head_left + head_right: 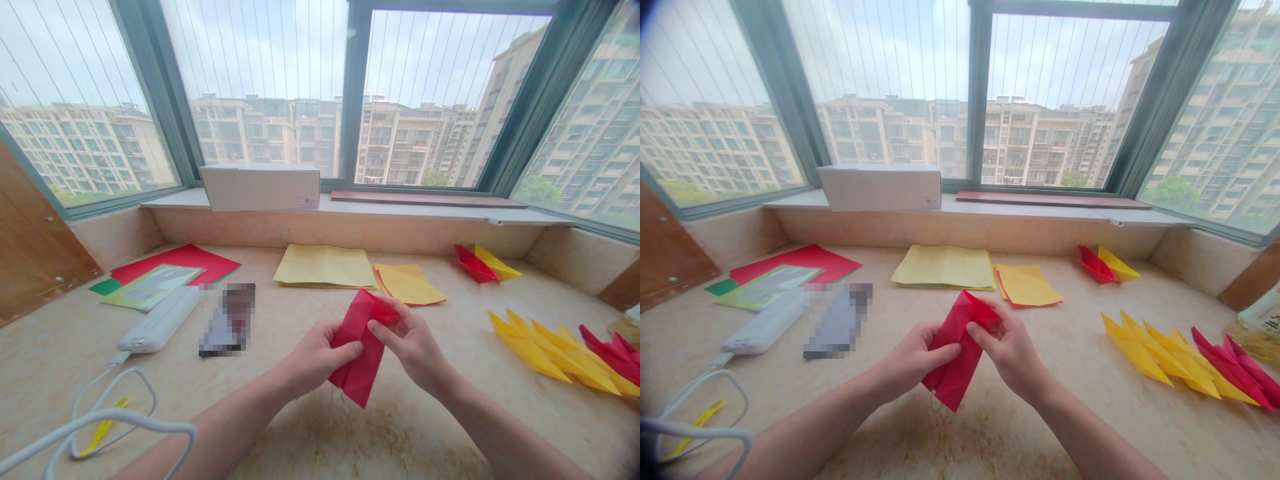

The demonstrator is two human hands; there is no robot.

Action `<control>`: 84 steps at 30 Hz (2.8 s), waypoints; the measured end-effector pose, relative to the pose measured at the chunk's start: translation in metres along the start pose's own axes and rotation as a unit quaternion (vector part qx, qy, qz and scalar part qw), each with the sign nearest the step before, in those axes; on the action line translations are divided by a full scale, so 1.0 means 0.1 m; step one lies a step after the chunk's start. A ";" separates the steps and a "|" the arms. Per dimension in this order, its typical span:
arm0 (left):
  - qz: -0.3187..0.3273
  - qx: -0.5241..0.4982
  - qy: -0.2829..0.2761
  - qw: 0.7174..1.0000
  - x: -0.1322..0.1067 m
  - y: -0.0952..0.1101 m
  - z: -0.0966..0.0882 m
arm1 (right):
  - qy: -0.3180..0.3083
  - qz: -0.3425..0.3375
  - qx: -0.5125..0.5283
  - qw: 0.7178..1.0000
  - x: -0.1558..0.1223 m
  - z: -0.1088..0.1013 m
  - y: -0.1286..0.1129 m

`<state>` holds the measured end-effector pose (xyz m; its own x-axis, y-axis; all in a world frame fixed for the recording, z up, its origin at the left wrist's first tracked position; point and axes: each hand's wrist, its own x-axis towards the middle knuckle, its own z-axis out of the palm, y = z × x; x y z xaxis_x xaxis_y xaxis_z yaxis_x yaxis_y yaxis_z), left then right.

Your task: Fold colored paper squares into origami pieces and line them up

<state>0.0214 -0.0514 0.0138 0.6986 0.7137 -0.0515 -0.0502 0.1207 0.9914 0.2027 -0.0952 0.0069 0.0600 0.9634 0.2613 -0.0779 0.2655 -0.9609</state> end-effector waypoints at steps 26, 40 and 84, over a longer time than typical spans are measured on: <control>0.020 -0.025 0.028 0.999 0.03 -0.01 -0.02 | -0.144 -0.048 -0.168 0.974 -0.07 -0.03 0.01; 0.068 -0.089 0.091 0.990 0.06 0.05 -0.03 | -0.130 -0.138 -0.166 0.968 -0.04 -0.08 0.06; 0.104 -0.091 -0.019 0.990 0.06 -0.05 0.00 | -0.046 -0.090 -0.128 0.987 -0.11 -0.13 0.13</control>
<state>0.0253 -0.0476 0.0086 0.6865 0.7095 0.1594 -0.3213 0.0993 0.9418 0.2139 -0.1029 -0.0100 -0.0409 0.9041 0.4254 0.1807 0.4255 -0.8868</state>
